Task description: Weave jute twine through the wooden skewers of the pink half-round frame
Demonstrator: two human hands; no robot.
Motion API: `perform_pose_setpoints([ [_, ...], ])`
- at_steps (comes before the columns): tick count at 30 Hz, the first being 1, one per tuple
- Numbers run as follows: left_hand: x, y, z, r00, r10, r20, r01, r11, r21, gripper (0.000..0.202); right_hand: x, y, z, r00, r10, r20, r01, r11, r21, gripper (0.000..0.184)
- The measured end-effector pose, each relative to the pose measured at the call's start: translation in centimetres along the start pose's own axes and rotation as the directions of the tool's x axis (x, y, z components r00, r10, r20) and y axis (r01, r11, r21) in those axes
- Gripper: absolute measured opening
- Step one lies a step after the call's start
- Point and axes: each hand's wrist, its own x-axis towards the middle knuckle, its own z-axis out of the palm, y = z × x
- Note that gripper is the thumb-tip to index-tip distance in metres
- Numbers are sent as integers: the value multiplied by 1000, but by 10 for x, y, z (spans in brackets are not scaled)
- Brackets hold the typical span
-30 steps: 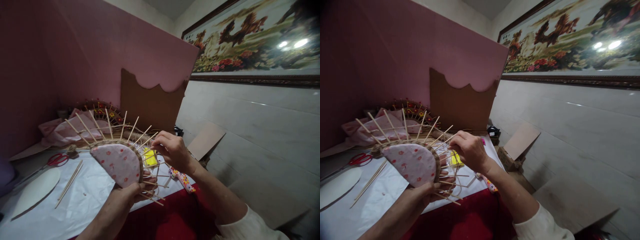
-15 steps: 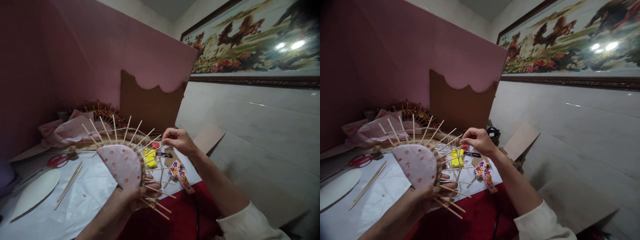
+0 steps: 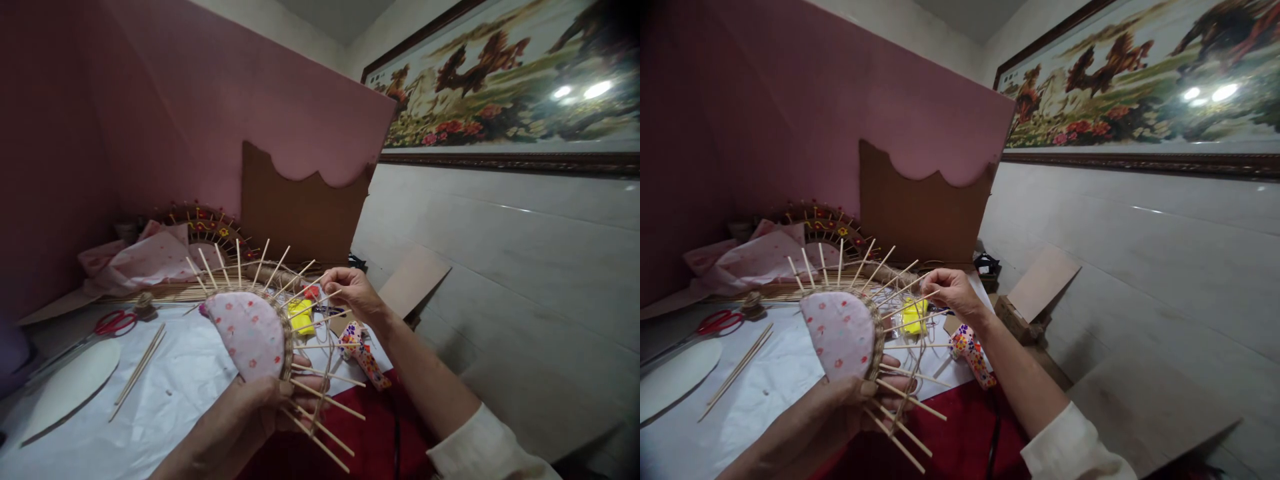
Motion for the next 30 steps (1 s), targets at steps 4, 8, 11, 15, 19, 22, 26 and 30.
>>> perform_pose_setpoints([
  [4, 0, 0, 1, 999, -7, 32, 8, 1000, -6, 24, -3, 11, 11, 999, 43, -18, -43, 999, 16, 32],
  [8, -1, 2, 2, 998, -29, 52, 30, 999, -25, 23, -5, 13, 19, 999, 36, -33, -35, 999, 31, 35],
  [11, 0, 2, 0, 997, -33, 70, 35, 999, -35, 24, -5, 11, 21, 999, 28, -28, -27, 999, 33, 34],
  [15, 1, 1, -2, 995, -26, 95, 30, 999, -39, 26, -3, 10, 20, 999, 20, -29, -19, 1000, 23, 32],
  [19, 1, 1, -3, 996, -38, 85, 41, 998, -39, 25, -4, 8, 22, 999, 2, -53, -1, 1000, 13, 32],
  [22, 2, 1, -3, 998, -30, 56, 32, 999, -23, 25, -5, 9, 25, 996, 3, -85, -3, 1000, 1, 33],
  [26, 2, 1, -4, 998, 4, 59, -2, 1000, -27, 26, -5, 16, 29, 993, -30, -114, 30, 1000, -4, 31],
  [30, 2, 2, -3, 997, 8, 78, -2, 997, -72, 24, -3, 25, 33, 988, -44, -147, 51, 998, 40, 29],
])
